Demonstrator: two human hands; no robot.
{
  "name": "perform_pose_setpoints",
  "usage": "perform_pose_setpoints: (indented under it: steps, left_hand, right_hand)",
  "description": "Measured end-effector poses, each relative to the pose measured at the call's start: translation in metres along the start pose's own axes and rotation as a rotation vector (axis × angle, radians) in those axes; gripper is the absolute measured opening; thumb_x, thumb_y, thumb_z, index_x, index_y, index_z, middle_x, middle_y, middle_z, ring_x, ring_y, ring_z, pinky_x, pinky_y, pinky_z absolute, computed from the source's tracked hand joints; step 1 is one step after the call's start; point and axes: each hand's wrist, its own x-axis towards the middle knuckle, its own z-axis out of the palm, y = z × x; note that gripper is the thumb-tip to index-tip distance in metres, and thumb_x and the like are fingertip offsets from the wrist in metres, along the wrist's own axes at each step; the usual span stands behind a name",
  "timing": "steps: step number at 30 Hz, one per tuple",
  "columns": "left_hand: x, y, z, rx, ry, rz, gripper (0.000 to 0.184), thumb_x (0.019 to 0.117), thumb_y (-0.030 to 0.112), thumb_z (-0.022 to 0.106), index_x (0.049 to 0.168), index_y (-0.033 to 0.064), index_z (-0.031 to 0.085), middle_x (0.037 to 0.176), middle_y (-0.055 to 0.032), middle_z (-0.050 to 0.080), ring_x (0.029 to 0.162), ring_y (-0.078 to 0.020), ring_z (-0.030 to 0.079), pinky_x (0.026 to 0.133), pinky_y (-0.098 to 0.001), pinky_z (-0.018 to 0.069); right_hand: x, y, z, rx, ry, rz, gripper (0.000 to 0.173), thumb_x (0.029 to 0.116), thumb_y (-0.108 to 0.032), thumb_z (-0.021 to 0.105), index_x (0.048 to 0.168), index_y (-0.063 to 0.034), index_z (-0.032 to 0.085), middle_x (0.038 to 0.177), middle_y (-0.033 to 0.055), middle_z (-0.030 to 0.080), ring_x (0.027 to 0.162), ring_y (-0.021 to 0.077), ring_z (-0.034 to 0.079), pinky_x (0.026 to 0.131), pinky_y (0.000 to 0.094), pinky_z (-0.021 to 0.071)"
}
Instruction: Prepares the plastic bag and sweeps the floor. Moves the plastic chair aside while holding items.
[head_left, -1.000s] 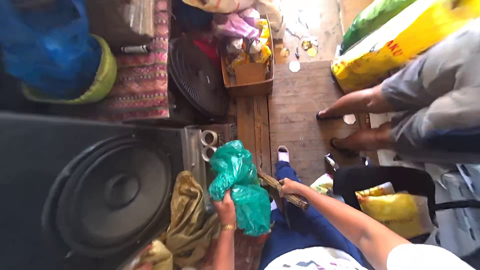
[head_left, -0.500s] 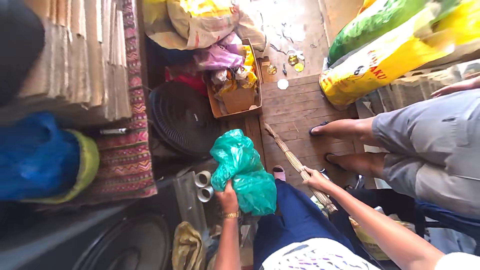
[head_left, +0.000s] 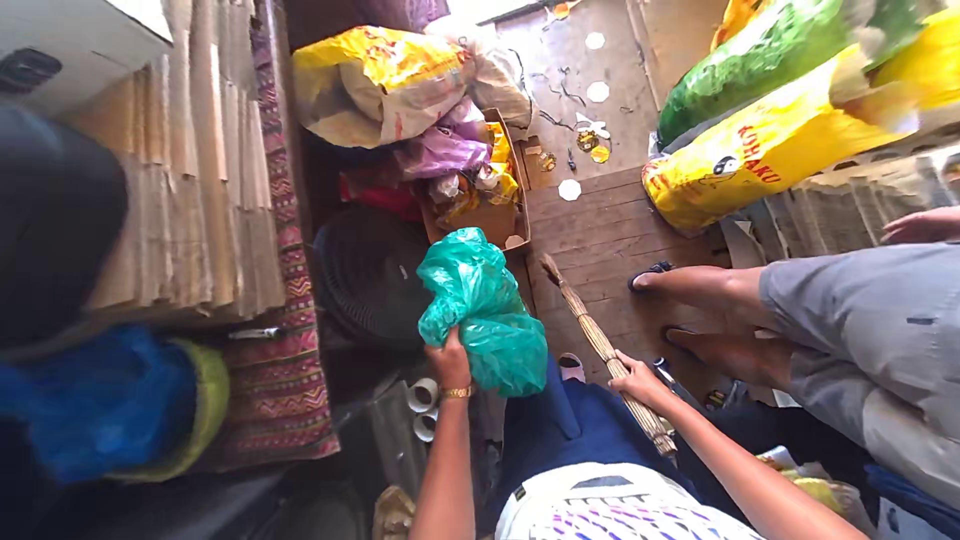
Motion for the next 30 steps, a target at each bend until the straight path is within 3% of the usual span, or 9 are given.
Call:
perform_pose_setpoints:
  steps: [3, 8, 11, 15, 22, 24, 26, 28, 30]
  left_hand:
    - [0.029, 0.002, 0.009, 0.030, -0.041, -0.049, 0.024, 0.0931, -0.009, 0.059, 0.115, -0.0185, 0.055, 0.097, -0.0112, 0.066, 0.088, 0.0019, 0.063, 0.083, -0.0158, 0.0528]
    - [0.080, 0.001, 0.023, 0.072, -0.111, -0.057, 0.020, 0.0919, -0.008, 0.059, 0.110, -0.0172, 0.057, 0.094, -0.0087, 0.067, 0.087, 0.0042, 0.063, 0.082, -0.0144, 0.0530]
    - [0.109, 0.010, 0.032, 0.131, -0.164, -0.082, 0.024, 0.0932, -0.007, 0.058, 0.113, -0.0192, 0.056, 0.099, -0.0137, 0.067, 0.089, 0.0020, 0.063, 0.084, -0.0154, 0.0517]
    - [0.143, 0.012, 0.050, 0.145, -0.197, -0.073, 0.023, 0.0916, -0.007, 0.059, 0.112, -0.0178, 0.057, 0.096, -0.0099, 0.067, 0.087, 0.0050, 0.063, 0.082, -0.0135, 0.0525]
    - [0.171, 0.015, 0.085, 0.168, -0.208, -0.068, 0.024, 0.0900, -0.008, 0.058, 0.112, -0.0178, 0.056, 0.095, -0.0070, 0.067, 0.087, 0.0054, 0.064, 0.082, -0.0138, 0.0534]
    - [0.174, 0.012, 0.097, 0.168, -0.194, -0.079, 0.022, 0.0900, -0.009, 0.057, 0.111, -0.0162, 0.056, 0.093, -0.0040, 0.067, 0.086, 0.0067, 0.064, 0.081, -0.0137, 0.0544]
    - [0.175, 0.009, 0.109, 0.175, -0.178, -0.092, 0.020, 0.0908, -0.008, 0.057, 0.110, -0.0143, 0.057, 0.091, -0.0018, 0.068, 0.085, 0.0071, 0.065, 0.080, -0.0141, 0.0553]
    - [0.175, 0.008, 0.123, 0.183, -0.163, -0.104, 0.020, 0.0910, -0.008, 0.056, 0.110, -0.0131, 0.058, 0.091, -0.0008, 0.068, 0.085, 0.0068, 0.065, 0.080, -0.0145, 0.0558]
    - [0.174, 0.010, 0.138, 0.186, -0.143, -0.113, 0.019, 0.0903, -0.009, 0.056, 0.109, -0.0127, 0.058, 0.090, 0.0001, 0.068, 0.084, 0.0067, 0.065, 0.080, -0.0146, 0.0560]
  right_hand:
    - [0.013, -0.034, -0.002, -0.008, -0.008, 0.017, 0.091, 0.0847, -0.002, 0.076, 0.161, -0.0034, 0.028, 0.143, 0.0269, 0.055, 0.123, 0.0360, 0.062, 0.104, 0.0506, 0.0501]
    - [0.039, -0.088, -0.001, -0.056, -0.078, 0.093, 0.084, 0.0858, -0.004, 0.076, 0.158, -0.0027, 0.034, 0.140, 0.0266, 0.057, 0.123, 0.0362, 0.061, 0.105, 0.0514, 0.0486]
    - [0.066, -0.113, 0.000, -0.124, -0.136, 0.131, 0.068, 0.0859, -0.006, 0.076, 0.148, -0.0033, 0.049, 0.128, 0.0250, 0.063, 0.113, 0.0355, 0.064, 0.099, 0.0539, 0.0502]
    - [0.117, -0.146, -0.006, -0.244, -0.182, 0.193, 0.051, 0.0872, -0.010, 0.077, 0.134, -0.0006, 0.061, 0.121, 0.0246, 0.066, 0.110, 0.0357, 0.065, 0.097, 0.0558, 0.0500]
    - [0.182, -0.255, -0.064, -0.403, -0.108, 0.194, 0.053, 0.0908, -0.015, 0.074, 0.135, 0.0077, 0.056, 0.131, 0.0299, 0.061, 0.124, 0.0417, 0.059, 0.105, 0.0605, 0.0437]
    - [0.223, -0.261, -0.085, -0.422, -0.088, 0.163, 0.046, 0.0904, -0.017, 0.075, 0.125, 0.0096, 0.062, 0.124, 0.0300, 0.064, 0.118, 0.0422, 0.061, 0.102, 0.0618, 0.0456]
    - [0.277, -0.247, -0.106, -0.419, -0.039, 0.118, 0.039, 0.0836, -0.017, 0.081, 0.110, 0.0085, 0.069, 0.109, 0.0276, 0.069, 0.104, 0.0408, 0.067, 0.092, 0.0621, 0.0512]
    - [0.315, -0.245, -0.129, -0.389, -0.024, 0.110, 0.038, 0.0806, -0.016, 0.084, 0.108, 0.0068, 0.070, 0.105, 0.0262, 0.070, 0.101, 0.0401, 0.068, 0.091, 0.0624, 0.0511]
    - [0.329, -0.257, -0.152, -0.341, -0.001, 0.071, 0.040, 0.0812, -0.014, 0.083, 0.114, 0.0044, 0.070, 0.109, 0.0268, 0.069, 0.106, 0.0419, 0.066, 0.094, 0.0641, 0.0490]
